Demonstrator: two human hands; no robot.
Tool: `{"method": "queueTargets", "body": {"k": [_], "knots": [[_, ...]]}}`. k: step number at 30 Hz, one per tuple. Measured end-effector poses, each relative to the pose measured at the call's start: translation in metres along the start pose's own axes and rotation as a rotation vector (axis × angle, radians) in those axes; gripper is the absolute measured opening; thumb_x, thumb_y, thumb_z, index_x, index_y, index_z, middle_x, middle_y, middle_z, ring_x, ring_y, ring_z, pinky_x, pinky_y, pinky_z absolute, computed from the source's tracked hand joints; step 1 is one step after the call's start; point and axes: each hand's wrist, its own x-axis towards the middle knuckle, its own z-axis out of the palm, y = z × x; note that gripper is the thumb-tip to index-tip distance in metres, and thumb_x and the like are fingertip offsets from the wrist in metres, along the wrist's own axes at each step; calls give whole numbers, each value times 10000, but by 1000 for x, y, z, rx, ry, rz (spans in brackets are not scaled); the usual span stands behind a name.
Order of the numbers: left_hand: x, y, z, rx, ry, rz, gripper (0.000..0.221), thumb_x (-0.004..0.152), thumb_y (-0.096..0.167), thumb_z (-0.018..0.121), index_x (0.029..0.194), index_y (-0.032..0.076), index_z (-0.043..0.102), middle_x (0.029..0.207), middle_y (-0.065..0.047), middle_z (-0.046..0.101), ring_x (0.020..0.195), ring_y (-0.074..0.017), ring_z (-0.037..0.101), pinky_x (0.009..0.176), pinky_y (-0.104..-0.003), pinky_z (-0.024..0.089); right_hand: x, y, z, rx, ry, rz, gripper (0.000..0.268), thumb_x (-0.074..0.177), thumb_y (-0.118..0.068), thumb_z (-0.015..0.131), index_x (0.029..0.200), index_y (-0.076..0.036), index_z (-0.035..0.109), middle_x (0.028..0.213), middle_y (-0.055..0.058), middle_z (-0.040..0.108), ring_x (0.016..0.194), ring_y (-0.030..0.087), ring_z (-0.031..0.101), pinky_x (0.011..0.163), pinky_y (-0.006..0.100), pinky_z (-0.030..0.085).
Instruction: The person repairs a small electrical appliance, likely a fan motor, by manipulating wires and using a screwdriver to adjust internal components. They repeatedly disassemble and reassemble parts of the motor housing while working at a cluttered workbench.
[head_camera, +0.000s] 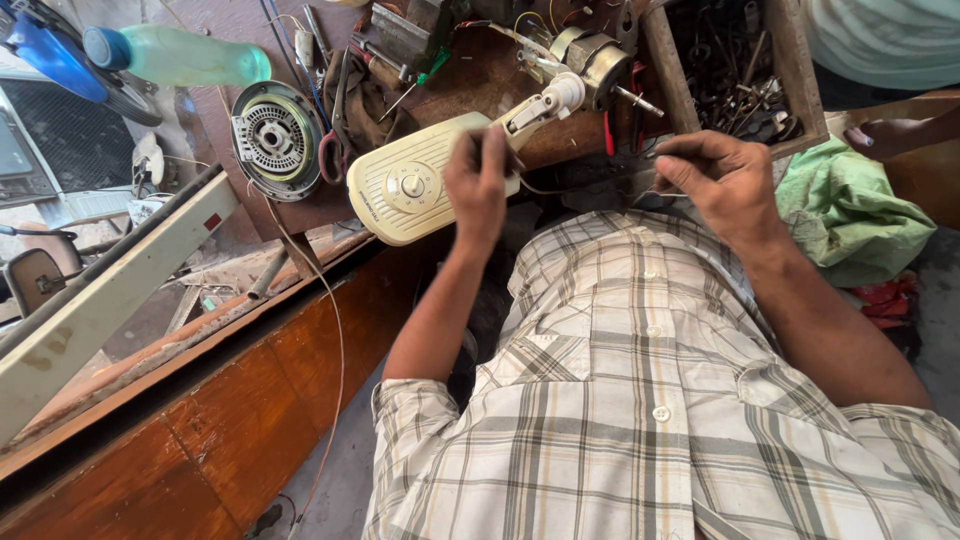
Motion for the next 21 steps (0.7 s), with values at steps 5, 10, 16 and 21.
{"method": "queueTargets", "body": {"k": [5, 10, 16, 21], "knots": [[77, -14, -16, 634, 46, -64, 285, 990, 299, 670, 959, 19, 716, 740, -140, 710, 648, -257, 655, 660, -424, 539, -3, 8, -7, 58, 39, 25, 173, 1021, -22, 729, 1179, 45, 712, 989, 133, 742, 868, 158, 735, 800, 278, 642], [141, -53, -23, 1072, -60, -231, 288, 874, 347, 709, 1012, 97, 747, 991, -158, 740, 962, -360, 701, 834, -471, 544, -9, 10, -6, 43, 43, 57, 165, 1020, -32, 726, 1169, 37, 712, 969, 113, 742, 858, 141, 734, 798, 280, 639], [174, -105, -24, 1213, -147, -276, 459, 852, 396, 732, 1178, 75, 689, 1201, -170, 701, 1128, -368, 664, 924, -467, 543, -12, 23, -9, 25, 29, -8, 169, 1024, -30, 737, 1174, 44, 715, 988, 104, 745, 873, 123, 714, 793, 235, 594], [171, -81, -6, 1194, -79, -281, 473, 895, 447, 708, 1163, 60, 679, 1182, -181, 702, 1111, -381, 663, 917, -482, 533, -19, 31, -13, -5, 55, 36, 168, 1004, -46, 738, 1151, 33, 719, 957, 98, 742, 836, 116, 718, 758, 229, 592]]}}
